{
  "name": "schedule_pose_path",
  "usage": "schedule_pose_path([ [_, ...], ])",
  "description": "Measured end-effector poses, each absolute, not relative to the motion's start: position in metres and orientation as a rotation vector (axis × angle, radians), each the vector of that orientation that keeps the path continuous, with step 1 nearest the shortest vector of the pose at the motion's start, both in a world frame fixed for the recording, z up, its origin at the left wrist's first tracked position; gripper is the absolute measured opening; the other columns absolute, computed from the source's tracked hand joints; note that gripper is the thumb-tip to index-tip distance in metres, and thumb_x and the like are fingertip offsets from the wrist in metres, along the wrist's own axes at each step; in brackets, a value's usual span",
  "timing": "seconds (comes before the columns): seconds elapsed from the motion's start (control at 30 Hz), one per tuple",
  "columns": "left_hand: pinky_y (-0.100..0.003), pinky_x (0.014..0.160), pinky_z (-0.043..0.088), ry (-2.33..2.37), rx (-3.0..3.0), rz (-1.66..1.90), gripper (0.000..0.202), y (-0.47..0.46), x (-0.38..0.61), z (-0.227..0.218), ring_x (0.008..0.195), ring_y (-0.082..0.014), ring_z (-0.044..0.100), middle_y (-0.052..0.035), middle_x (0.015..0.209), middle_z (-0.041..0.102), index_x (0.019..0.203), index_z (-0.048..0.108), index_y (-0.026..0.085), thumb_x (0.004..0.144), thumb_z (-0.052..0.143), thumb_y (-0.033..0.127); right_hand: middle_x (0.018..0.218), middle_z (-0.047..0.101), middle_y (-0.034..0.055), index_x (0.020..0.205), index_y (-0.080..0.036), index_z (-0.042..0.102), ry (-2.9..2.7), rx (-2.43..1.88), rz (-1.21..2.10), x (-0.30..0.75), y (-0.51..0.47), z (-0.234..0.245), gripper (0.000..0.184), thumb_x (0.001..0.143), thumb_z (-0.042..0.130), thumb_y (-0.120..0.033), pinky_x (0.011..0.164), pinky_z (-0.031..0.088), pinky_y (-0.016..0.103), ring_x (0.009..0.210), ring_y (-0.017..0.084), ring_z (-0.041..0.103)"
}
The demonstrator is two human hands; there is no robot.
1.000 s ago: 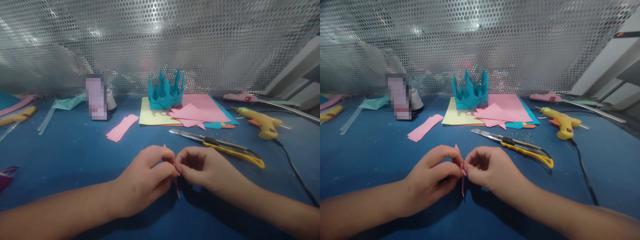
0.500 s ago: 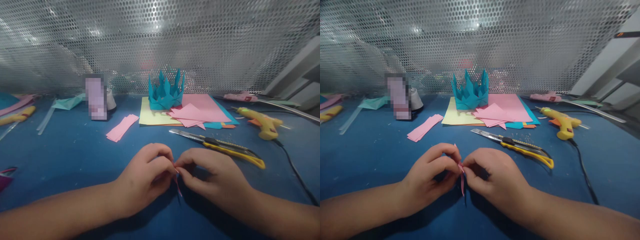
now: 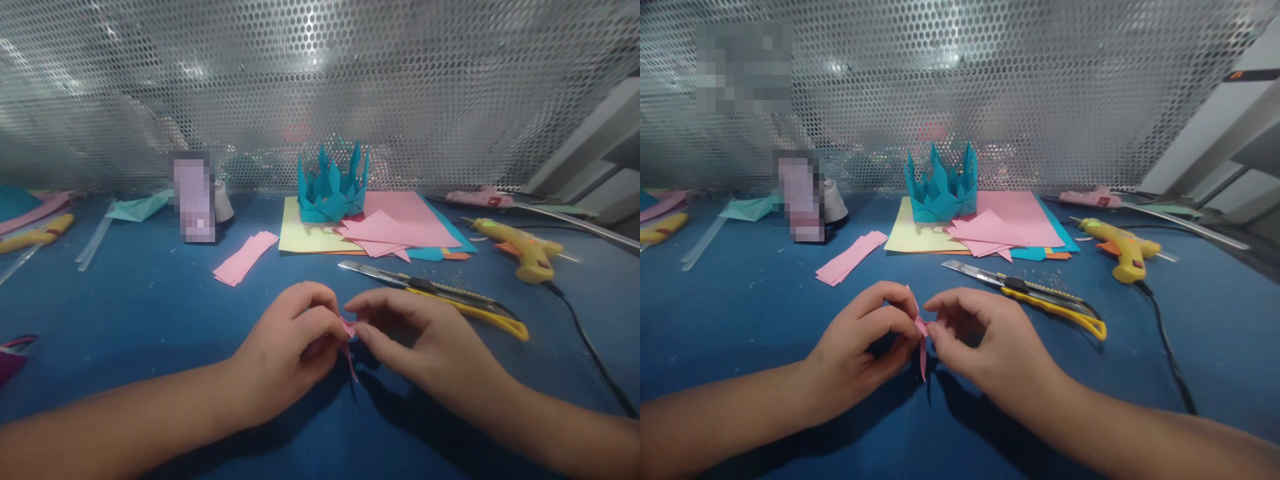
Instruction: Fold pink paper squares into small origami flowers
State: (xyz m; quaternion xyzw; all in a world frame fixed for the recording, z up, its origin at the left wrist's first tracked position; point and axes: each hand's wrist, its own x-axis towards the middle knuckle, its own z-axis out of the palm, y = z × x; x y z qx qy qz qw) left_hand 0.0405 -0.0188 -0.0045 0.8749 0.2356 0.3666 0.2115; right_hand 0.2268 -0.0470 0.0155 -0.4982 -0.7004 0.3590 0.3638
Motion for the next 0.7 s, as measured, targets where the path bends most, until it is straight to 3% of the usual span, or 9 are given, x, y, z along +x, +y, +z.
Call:
schedule_pose_path([
  [0.17,-0.026,0.074,0.049,0.645,2.446,1.040,0.020,-0.017,0.040,-0.006,0.086,-0.0122,0.054,-0.0023,0.092,0.051,0.088,0.056,0.019,0.078,0.053,0.003,0.068,0.069,0.0006,0.077,-0.018,0.065,-1.718,-1.314,1.158,0.224,-0.046,0.016,0.010,0.080,0.056,-0.021,0.053,0.051,0.020,0.059,0.012,0.064],
  [0.5,-0.025,0.076,0.048,0.651,2.436,0.983,0.015,-0.021,0.040,-0.004,0.086,-0.0118,0.054,-0.0025,0.093,0.052,0.085,0.055,0.018,0.079,0.055,0.004,0.073,0.069,0.0004,0.081,-0.020,0.065,-2.136,-1.102,0.472,0.232,-0.052,0.010,0.014,0.081,0.053,-0.012,0.064,0.047,0.023,0.068,0.013,0.063],
  [0.7,-0.029,0.083,0.047,0.606,2.564,1.017,0.016,-0.020,0.040,-0.003,0.088,-0.0128,0.054,-0.0035,0.098,0.057,0.085,0.055,0.018,0.079,0.054,0.003,0.077,0.069,0.0009,0.086,-0.020,0.064,-2.213,-1.051,0.392,0.235,-0.053,0.009,0.013,0.082,0.054,-0.012,0.066,0.047,0.023,0.071,0.013,0.063],
])
